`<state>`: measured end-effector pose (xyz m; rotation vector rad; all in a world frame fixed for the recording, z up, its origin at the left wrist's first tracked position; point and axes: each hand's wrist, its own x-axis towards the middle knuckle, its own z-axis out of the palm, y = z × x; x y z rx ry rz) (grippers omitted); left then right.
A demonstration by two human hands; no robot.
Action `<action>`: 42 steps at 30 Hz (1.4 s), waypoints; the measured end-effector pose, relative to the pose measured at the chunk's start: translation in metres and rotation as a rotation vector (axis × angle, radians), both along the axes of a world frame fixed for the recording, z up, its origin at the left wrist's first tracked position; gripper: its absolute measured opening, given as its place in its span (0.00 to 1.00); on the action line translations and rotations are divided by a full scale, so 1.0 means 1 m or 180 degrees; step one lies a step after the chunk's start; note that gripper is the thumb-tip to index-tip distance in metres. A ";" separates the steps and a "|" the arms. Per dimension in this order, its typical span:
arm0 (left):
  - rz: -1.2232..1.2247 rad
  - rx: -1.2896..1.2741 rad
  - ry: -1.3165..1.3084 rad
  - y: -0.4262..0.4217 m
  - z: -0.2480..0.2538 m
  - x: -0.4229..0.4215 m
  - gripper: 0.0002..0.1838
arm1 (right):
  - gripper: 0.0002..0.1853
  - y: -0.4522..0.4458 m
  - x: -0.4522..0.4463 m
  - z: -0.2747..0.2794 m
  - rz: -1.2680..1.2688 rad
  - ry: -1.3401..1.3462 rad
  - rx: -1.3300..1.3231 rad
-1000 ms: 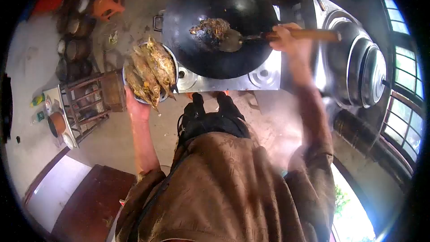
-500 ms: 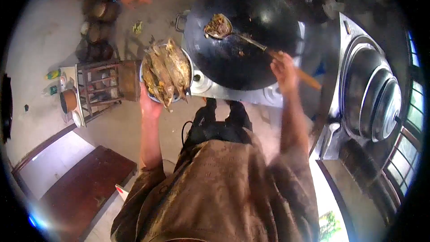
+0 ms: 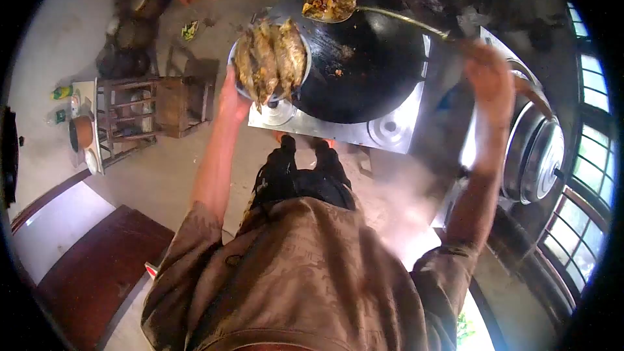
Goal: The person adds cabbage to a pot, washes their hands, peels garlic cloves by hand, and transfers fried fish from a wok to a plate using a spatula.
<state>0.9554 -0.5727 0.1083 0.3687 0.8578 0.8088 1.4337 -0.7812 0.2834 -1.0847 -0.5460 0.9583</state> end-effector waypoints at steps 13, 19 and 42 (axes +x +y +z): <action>-0.0372 -0.0251 0.0152 0.001 0.028 0.076 0.30 | 0.21 0.069 -0.046 0.176 0.0892 -0.1404 -0.0994; -0.0327 -0.0119 0.0077 -0.001 0.029 0.071 0.30 | 0.24 0.078 -0.091 0.211 0.0963 -0.3062 -0.1218; 0.0173 0.0167 -0.0279 -0.009 -0.002 -0.001 0.31 | 0.18 0.017 -0.054 0.057 0.0196 -0.2163 -0.0191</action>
